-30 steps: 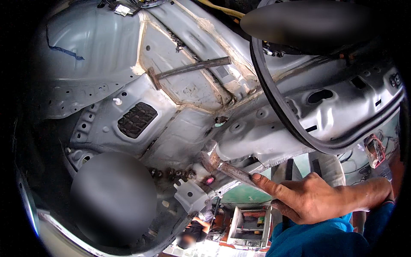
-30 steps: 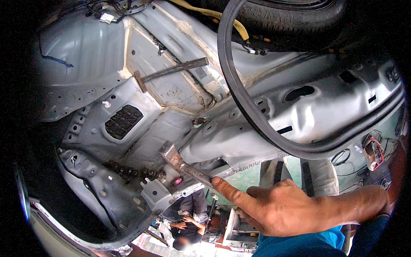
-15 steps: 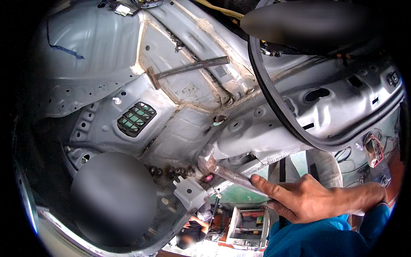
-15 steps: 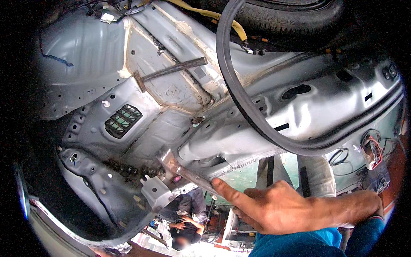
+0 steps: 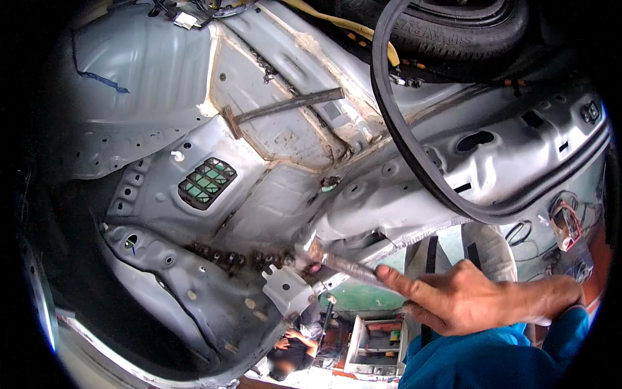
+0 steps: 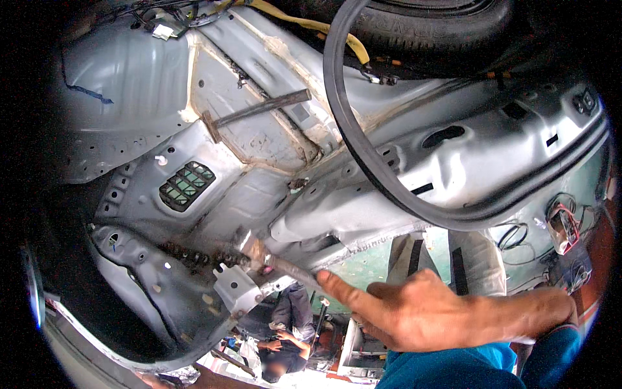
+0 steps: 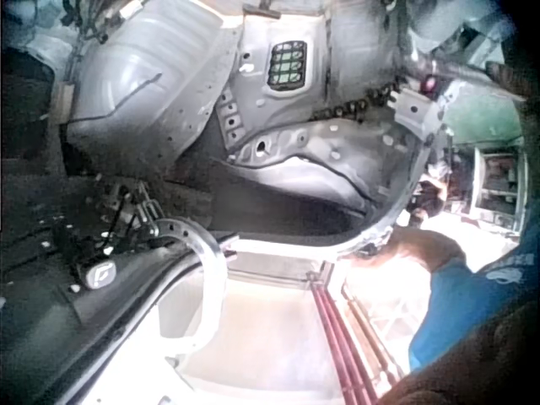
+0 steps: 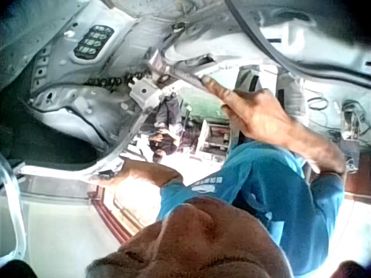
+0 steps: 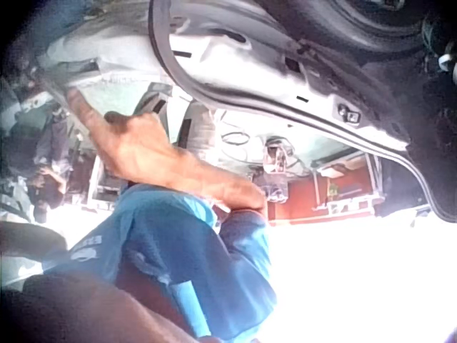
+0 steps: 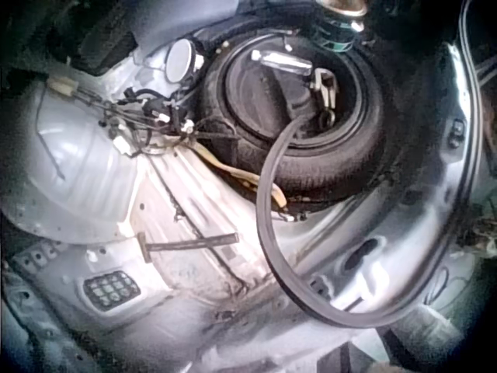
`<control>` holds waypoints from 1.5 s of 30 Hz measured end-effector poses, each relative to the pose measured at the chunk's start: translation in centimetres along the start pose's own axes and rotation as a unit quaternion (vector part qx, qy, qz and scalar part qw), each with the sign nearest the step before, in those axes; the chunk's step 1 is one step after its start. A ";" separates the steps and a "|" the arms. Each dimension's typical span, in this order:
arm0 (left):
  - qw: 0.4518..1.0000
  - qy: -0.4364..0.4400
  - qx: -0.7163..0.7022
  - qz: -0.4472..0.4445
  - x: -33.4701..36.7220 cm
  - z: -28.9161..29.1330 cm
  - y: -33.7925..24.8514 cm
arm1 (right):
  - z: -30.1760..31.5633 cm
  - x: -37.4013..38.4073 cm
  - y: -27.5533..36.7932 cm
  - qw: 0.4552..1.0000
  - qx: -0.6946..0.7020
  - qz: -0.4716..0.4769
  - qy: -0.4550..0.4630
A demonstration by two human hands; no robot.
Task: The person welds the rear quarter panel of a white car, then uses a hammer and chisel to shape and remove metal. They also use pliers to pull out fasteners and a hammer to tap the wheel well area.
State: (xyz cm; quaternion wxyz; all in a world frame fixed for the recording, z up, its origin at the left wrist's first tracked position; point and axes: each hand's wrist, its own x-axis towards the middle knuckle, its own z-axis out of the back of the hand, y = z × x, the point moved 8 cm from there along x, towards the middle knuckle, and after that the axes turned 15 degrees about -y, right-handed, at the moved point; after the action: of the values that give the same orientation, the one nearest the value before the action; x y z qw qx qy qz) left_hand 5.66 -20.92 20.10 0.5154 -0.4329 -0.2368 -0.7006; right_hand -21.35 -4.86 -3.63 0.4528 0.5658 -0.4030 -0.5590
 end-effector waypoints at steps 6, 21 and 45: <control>1.000 -0.009 0.001 0.021 -0.1 0.3 -0.1 | 5.2 0.9 2.2 0.984 -0.027 0.057 -0.164; 0.991 -0.004 0.045 -0.128 -0.2 1.5 0.4 | 5.4 0.4 2.4 0.970 -0.011 0.071 -0.234; 0.979 0.027 0.049 -0.196 0.9 1.6 1.9 | 2.9 -0.1 1.6 0.981 -0.039 0.070 -0.175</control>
State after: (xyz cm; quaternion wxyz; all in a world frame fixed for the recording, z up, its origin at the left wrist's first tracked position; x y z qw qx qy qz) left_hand 7.90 -20.78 21.46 0.3945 -0.3334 -0.3369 -0.7872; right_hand -24.20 -5.39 -1.99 0.4348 0.4115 -0.4921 -0.6320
